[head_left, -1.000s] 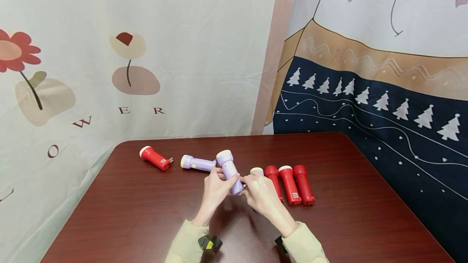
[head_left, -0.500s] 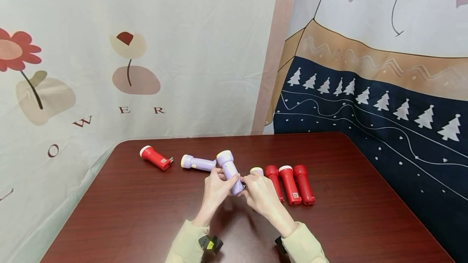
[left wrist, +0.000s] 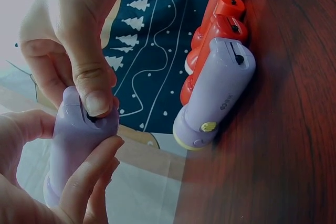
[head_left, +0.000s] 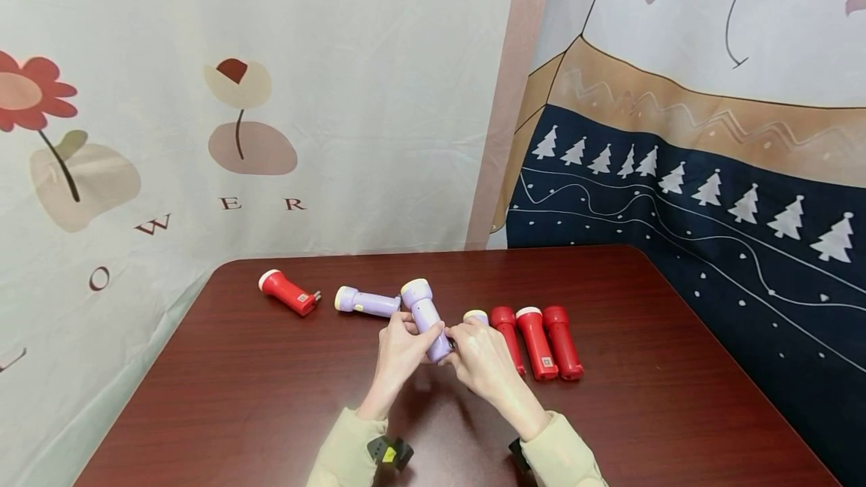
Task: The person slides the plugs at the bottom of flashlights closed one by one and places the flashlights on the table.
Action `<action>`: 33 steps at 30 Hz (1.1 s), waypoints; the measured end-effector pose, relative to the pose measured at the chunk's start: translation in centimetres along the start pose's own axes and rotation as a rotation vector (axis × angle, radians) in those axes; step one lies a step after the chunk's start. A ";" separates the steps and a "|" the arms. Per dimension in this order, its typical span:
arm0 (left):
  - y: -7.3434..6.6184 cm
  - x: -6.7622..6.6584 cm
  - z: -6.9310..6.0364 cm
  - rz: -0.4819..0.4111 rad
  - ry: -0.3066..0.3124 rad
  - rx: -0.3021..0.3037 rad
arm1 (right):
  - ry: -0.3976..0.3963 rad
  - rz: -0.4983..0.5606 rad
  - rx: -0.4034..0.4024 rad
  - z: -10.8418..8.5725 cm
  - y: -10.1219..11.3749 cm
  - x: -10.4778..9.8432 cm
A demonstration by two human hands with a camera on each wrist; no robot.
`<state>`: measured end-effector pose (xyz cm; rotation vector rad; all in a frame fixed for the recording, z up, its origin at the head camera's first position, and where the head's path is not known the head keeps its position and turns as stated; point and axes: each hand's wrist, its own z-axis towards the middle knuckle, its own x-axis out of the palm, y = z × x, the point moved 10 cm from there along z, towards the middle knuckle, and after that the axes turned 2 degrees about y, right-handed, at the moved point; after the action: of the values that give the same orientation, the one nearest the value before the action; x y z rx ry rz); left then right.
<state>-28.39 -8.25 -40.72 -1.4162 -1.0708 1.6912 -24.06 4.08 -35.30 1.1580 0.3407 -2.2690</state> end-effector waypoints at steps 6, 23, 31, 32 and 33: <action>0.1 0.2 0.0 -0.046 0.014 -0.010 | -0.006 -0.003 -0.002 0.1 0.1 -0.1; 0.2 0.8 -0.1 -0.081 0.060 -0.022 | 0.049 -0.003 0.012 0.1 -0.5 0.3; 0.3 1.5 0.6 0.058 0.081 0.024 | 0.240 0.026 0.074 -0.2 -2.5 2.4; 0.3 1.6 0.7 0.090 0.081 0.028 | 0.250 0.017 0.074 -0.2 -2.6 2.6; 0.5 1.8 0.8 0.121 0.079 0.033 | 0.256 0.006 0.074 -0.3 -2.8 2.8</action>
<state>-29.50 -6.99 -41.85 -1.5408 -0.9258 1.7138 -26.81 5.47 -37.83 1.4909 0.3527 -2.1463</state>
